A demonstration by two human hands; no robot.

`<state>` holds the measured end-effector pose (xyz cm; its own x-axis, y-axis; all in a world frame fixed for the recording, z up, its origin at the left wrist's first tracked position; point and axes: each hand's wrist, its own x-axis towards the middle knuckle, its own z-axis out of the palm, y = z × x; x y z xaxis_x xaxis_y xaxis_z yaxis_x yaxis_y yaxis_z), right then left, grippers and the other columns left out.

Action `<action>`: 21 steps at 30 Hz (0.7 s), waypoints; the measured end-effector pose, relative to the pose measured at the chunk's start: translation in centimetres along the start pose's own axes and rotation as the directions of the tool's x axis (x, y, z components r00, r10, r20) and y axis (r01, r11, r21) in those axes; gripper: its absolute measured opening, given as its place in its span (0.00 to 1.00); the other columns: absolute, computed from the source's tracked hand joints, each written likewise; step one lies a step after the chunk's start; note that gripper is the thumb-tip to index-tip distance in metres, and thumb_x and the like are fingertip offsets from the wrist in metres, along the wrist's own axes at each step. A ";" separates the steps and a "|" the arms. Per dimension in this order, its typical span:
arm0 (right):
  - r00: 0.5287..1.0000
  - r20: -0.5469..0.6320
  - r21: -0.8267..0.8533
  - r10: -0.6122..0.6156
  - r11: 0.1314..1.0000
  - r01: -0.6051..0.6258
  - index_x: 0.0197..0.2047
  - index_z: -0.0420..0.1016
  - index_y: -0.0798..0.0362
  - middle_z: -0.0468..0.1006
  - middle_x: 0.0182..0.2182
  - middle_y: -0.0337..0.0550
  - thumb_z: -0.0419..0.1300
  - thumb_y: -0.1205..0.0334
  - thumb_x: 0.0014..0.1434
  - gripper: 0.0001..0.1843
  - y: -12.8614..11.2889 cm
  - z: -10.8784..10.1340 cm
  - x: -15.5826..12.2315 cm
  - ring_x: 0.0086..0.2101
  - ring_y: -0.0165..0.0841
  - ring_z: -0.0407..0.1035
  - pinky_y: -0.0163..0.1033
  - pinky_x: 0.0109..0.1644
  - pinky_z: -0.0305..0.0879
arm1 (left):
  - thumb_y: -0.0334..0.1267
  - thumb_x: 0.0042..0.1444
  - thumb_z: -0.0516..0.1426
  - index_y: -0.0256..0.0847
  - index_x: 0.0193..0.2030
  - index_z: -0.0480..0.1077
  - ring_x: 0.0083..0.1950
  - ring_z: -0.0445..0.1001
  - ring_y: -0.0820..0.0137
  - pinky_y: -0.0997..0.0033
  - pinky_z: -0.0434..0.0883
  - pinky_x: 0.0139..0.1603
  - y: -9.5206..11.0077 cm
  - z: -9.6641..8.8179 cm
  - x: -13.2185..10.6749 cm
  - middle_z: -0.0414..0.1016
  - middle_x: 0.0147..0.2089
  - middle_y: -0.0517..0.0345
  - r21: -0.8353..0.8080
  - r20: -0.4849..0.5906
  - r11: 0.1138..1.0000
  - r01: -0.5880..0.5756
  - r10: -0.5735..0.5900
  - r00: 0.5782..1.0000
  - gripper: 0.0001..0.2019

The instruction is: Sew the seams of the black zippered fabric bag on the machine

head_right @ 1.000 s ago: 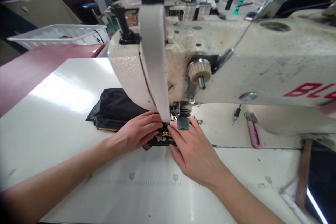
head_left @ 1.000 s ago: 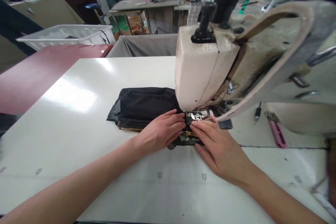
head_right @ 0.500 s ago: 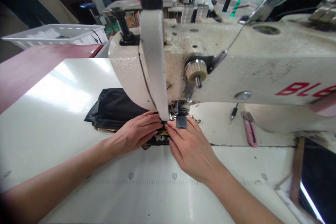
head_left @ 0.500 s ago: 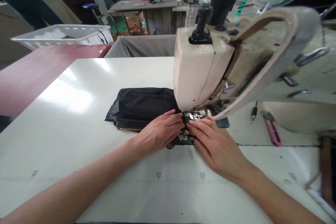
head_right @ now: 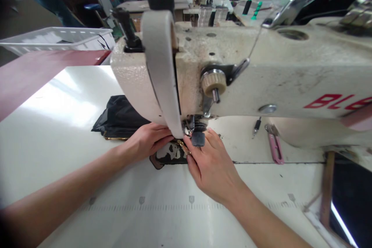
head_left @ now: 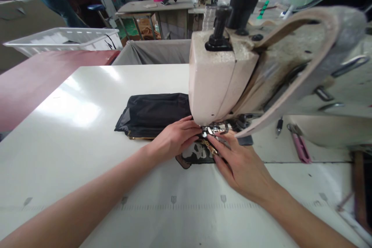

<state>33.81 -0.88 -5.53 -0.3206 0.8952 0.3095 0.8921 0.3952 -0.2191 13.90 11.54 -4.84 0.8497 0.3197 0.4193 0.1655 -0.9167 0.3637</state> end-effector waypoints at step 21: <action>0.993 -0.105 0.063 0.053 0.997 -0.047 0.61 0.62 0.56 0.69 0.52 0.54 0.50 0.69 0.65 0.22 -0.1 0.6 -0.3 0.52 0.45 0.65 0.58 0.55 0.66 | 0.27 0.61 0.51 0.34 0.41 0.75 0.57 0.72 0.62 0.63 0.71 0.59 -0.3 0.0 0.5 0.77 0.50 0.47 -0.150 -0.003 0.981 0.120 -0.122 0.992 0.10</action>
<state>33.64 -1.04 -6.16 -0.2375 0.8885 0.3926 0.8844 0.3650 -0.2910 14.26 11.96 -4.76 0.8216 0.4302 0.3741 0.1896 -0.8251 0.5323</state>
